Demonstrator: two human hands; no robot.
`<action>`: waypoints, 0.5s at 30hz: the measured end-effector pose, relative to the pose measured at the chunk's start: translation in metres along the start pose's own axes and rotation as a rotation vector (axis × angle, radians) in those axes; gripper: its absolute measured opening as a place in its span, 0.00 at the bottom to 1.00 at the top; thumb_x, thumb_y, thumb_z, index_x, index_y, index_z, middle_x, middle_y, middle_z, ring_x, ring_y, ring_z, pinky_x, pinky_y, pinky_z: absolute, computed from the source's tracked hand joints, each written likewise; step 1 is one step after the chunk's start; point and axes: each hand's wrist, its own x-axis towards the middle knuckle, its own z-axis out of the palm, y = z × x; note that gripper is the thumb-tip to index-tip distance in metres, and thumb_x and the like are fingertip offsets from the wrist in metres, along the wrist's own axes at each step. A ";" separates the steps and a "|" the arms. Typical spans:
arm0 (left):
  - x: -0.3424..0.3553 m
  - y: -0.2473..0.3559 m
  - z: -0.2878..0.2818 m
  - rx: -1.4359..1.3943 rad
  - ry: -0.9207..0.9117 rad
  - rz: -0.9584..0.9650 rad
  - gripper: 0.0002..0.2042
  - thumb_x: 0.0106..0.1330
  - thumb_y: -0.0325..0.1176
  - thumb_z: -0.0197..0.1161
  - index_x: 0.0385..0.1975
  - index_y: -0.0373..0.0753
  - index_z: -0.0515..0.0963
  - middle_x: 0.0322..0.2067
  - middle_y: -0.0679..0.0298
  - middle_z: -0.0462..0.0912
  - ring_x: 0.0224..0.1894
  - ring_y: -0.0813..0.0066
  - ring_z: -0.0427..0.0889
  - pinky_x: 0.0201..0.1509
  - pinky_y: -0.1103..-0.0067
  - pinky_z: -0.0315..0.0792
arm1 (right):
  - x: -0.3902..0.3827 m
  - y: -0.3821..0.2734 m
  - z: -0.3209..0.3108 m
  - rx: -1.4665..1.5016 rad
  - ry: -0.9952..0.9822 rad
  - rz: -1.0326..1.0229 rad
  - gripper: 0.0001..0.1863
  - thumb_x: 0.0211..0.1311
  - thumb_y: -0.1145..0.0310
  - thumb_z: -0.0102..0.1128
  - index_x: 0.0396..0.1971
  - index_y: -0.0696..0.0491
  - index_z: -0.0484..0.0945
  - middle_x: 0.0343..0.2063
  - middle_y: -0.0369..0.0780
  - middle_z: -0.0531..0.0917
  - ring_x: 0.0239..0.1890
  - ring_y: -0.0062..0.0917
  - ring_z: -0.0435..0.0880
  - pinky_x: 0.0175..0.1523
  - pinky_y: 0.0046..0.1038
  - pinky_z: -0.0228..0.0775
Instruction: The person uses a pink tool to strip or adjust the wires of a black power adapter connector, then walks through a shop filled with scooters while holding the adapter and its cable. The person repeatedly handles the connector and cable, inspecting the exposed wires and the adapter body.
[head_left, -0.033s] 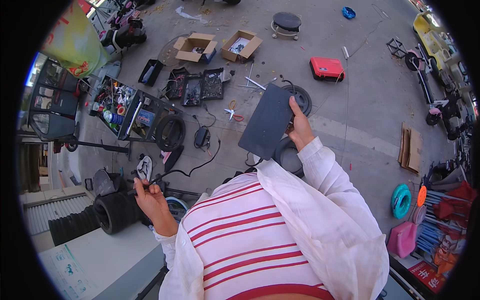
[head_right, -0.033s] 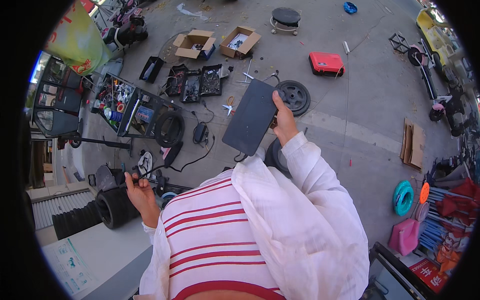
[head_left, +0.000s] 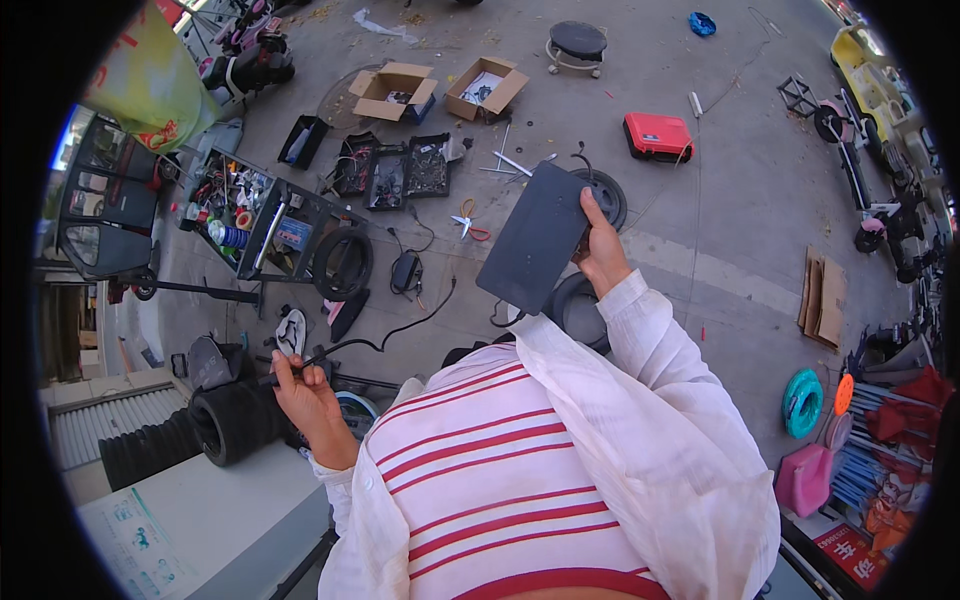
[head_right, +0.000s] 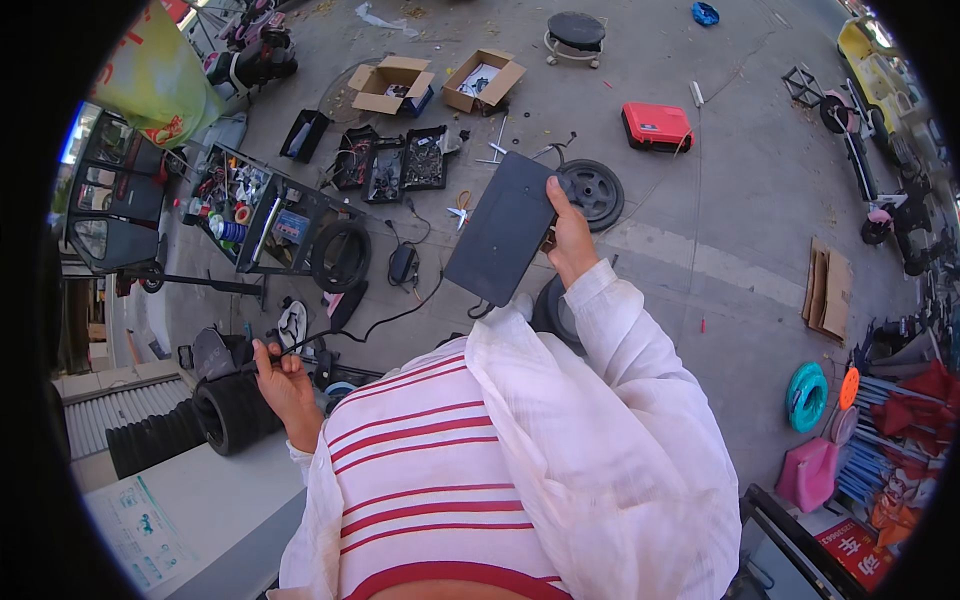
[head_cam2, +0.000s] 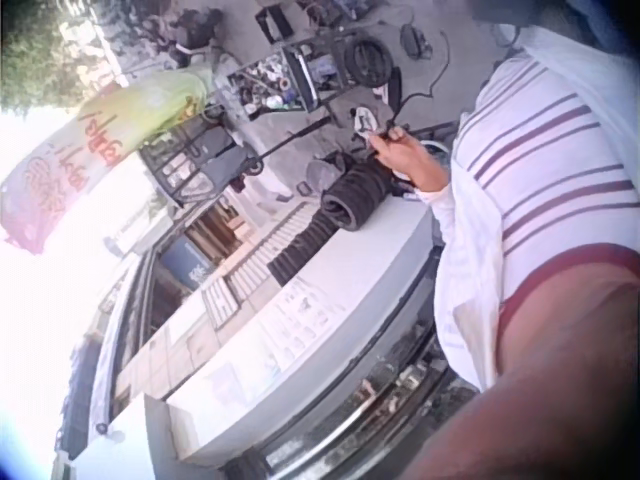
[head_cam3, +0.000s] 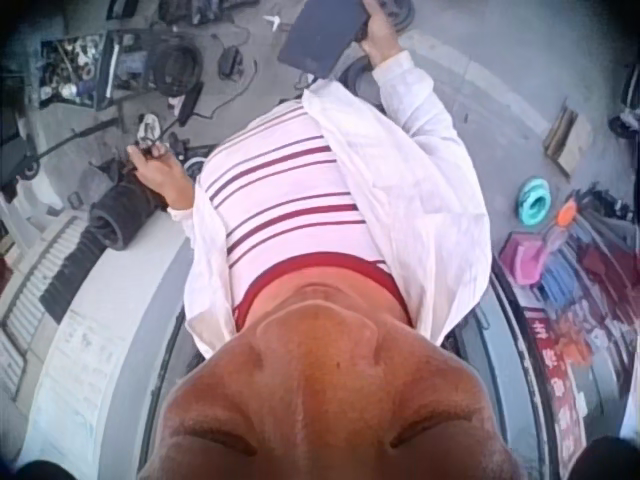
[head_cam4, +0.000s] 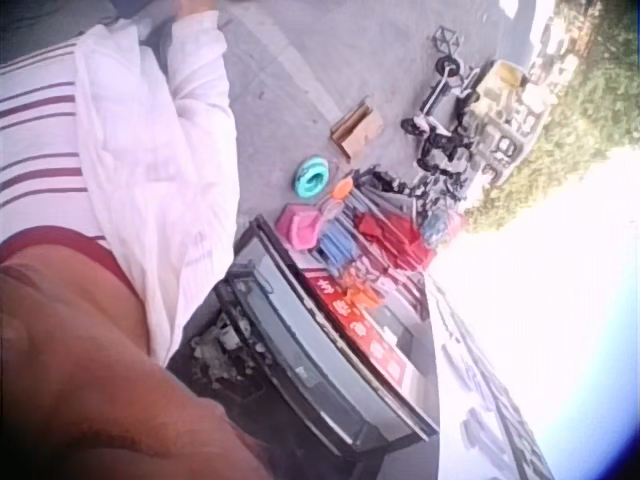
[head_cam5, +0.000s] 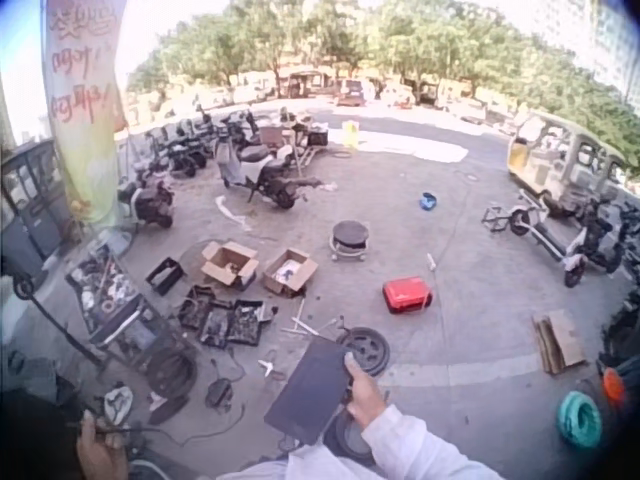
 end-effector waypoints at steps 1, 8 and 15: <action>0.005 -0.003 0.011 0.041 -0.013 -0.002 0.09 0.68 0.39 0.60 0.29 0.42 0.72 0.22 0.69 0.72 0.16 0.85 0.62 0.19 0.86 0.57 | 0.013 -0.011 0.010 -0.039 0.010 0.029 0.27 0.58 0.40 0.59 0.44 0.48 0.79 0.39 0.34 0.82 0.45 0.24 0.78 0.49 0.31 0.70; 0.050 -0.029 0.101 0.241 -0.187 -0.075 0.09 0.70 0.39 0.58 0.33 0.42 0.72 0.18 0.71 0.68 0.15 0.89 0.59 0.17 0.87 0.54 | 0.066 -0.054 0.058 -0.013 0.068 -0.037 0.28 0.57 0.38 0.59 0.45 0.46 0.78 0.42 0.35 0.80 0.48 0.27 0.76 0.50 0.41 0.69; 0.102 -0.043 0.159 0.273 -0.429 -0.153 0.09 0.71 0.37 0.56 0.35 0.38 0.73 0.19 0.70 0.70 0.14 0.88 0.58 0.17 0.87 0.55 | 0.073 -0.071 0.078 0.078 0.175 -0.118 0.26 0.58 0.41 0.60 0.43 0.49 0.79 0.36 0.34 0.82 0.38 0.23 0.80 0.43 0.29 0.72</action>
